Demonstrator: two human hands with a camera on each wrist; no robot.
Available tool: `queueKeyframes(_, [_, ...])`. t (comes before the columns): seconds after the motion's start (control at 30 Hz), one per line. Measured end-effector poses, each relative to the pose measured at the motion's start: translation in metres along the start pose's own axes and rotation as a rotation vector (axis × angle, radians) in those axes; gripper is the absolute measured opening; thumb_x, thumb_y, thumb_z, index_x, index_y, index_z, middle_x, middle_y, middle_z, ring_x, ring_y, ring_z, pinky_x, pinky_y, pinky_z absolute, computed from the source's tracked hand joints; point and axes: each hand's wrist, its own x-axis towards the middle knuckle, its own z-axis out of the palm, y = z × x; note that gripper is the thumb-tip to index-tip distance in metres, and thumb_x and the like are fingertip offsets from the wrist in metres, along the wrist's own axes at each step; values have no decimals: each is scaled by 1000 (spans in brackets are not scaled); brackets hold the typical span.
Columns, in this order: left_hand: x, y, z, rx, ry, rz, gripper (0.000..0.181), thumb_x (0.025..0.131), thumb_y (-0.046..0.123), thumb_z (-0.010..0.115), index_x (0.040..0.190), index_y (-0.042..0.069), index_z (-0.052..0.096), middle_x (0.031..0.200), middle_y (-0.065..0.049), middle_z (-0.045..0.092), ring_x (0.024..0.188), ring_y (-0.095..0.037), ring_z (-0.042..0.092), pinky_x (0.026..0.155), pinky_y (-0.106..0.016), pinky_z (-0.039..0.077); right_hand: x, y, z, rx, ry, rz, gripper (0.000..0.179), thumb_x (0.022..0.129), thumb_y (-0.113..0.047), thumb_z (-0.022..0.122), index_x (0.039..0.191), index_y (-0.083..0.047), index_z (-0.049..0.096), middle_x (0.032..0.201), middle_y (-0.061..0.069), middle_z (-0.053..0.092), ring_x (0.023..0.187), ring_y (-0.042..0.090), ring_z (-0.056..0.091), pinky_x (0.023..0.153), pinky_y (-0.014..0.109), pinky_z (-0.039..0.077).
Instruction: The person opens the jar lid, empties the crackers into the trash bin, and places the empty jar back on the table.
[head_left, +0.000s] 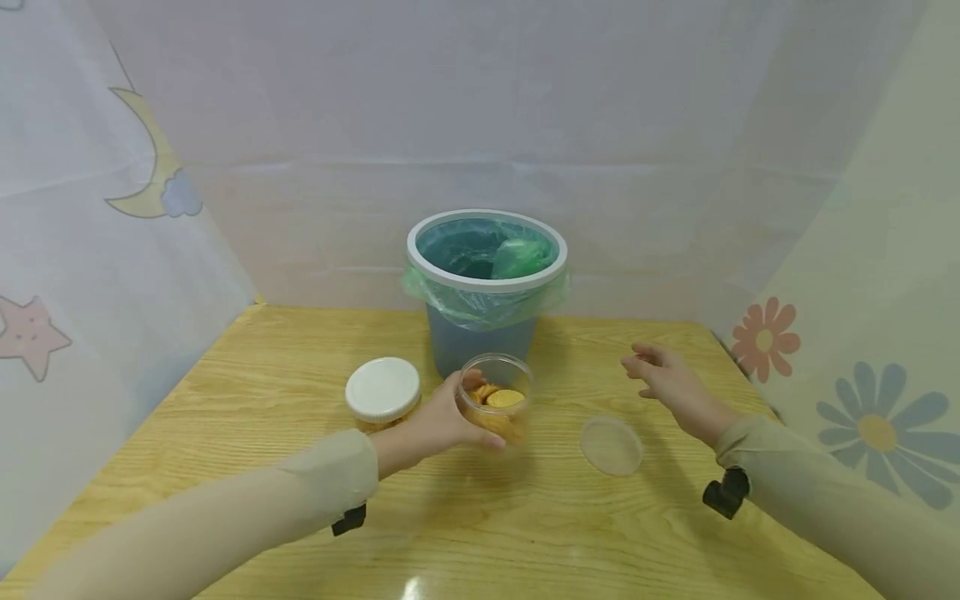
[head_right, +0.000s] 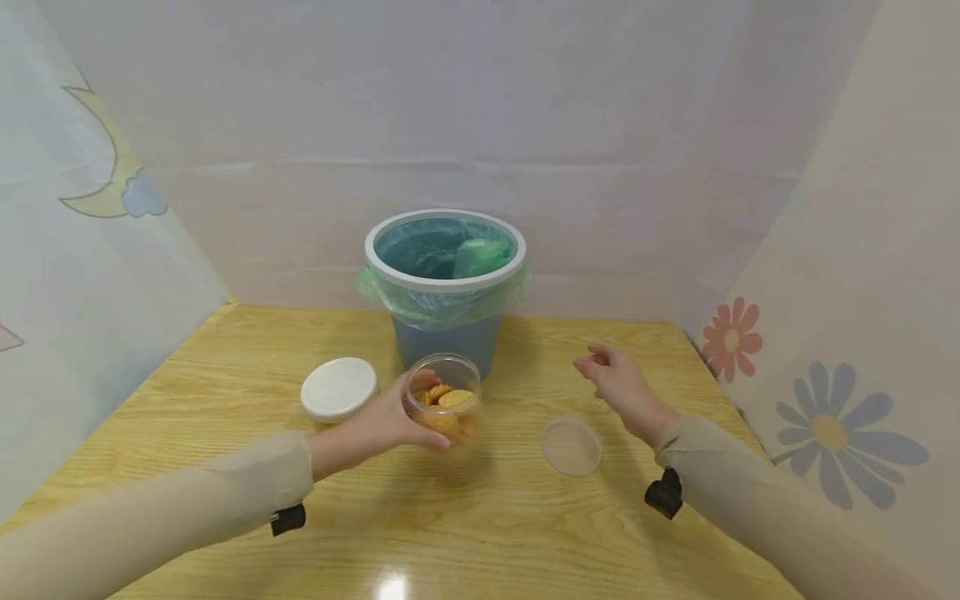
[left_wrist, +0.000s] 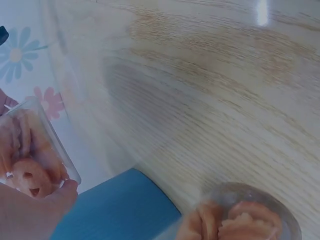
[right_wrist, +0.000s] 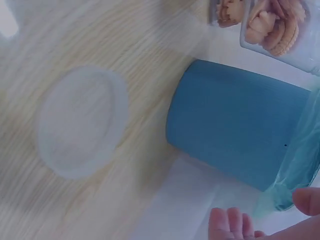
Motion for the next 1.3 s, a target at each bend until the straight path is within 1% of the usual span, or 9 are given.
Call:
queueKeyframes(0.1, [-4,4,-6,9,44,-10,98,68,13,90,147,4,33,145,-6,44,135,-31,37,108,-48,33,5,-9,0,63,11,-7,65,107,-28,37,149,14,9,145,37,25,128,47,37,99,52,42])
queueKeyframes(0.17, [-6,7,-10,14,67,-14,98,67,13,91,146,4,34,144,-6,45,135,-31,38,108,-47,34,7,-16,1,104,21,-4,65,107,-30,36,149,12,10,144,35,27,122,39,44,96,43,46])
queueKeyframes(0.3, [-12,14,-19,20,84,-10,98,67,14,91,146,4,35,145,-8,44,136,-30,37,110,-46,32,12,-31,4,170,28,-6,64,107,-31,36,150,10,13,131,23,38,104,14,52,89,30,50])
queueKeyframes(0.4, [-16,20,-25,-6,81,-7,98,68,12,90,147,2,32,147,-11,42,136,-30,37,110,-46,31,16,-41,7,224,25,-11,64,106,-30,37,149,11,14,120,14,41,94,6,53,85,26,50])
queueKeyframes(0.63, [-21,33,-37,24,123,-23,97,67,14,91,146,5,34,146,-9,44,134,-30,40,110,-45,32,28,-56,12,326,5,-5,63,106,-26,38,148,13,11,113,8,42,94,7,54,84,24,50])
queueKeyframes(0.9, [-26,43,-54,39,144,-26,92,68,14,90,143,5,36,144,-10,44,132,-31,41,107,-46,35,41,-70,16,360,13,4,55,106,-26,36,142,13,21,113,8,41,96,9,54,86,26,50])
queueKeyframes(1.07, [-28,50,-65,47,162,-21,92,71,14,88,144,2,34,142,-14,44,130,-31,42,108,-45,34,50,-79,20,378,-15,22,62,106,-29,38,149,9,15,125,13,36,105,14,50,97,37,46])
queueKeyframes(1.23, [-31,55,-74,54,176,-15,94,72,13,87,146,-1,30,143,-16,41,130,-33,40,109,-46,33,58,-87,22,404,-16,51,64,105,-27,40,152,7,12,131,14,33,106,16,47,95,36,47])
queueKeyframes(1.3, [-32,57,-78,63,180,-24,96,72,14,87,147,0,29,145,-15,40,132,-32,39,109,-47,32,62,-89,21,413,-17,54,64,105,-26,41,151,7,12,126,11,35,103,15,46,96,36,48])
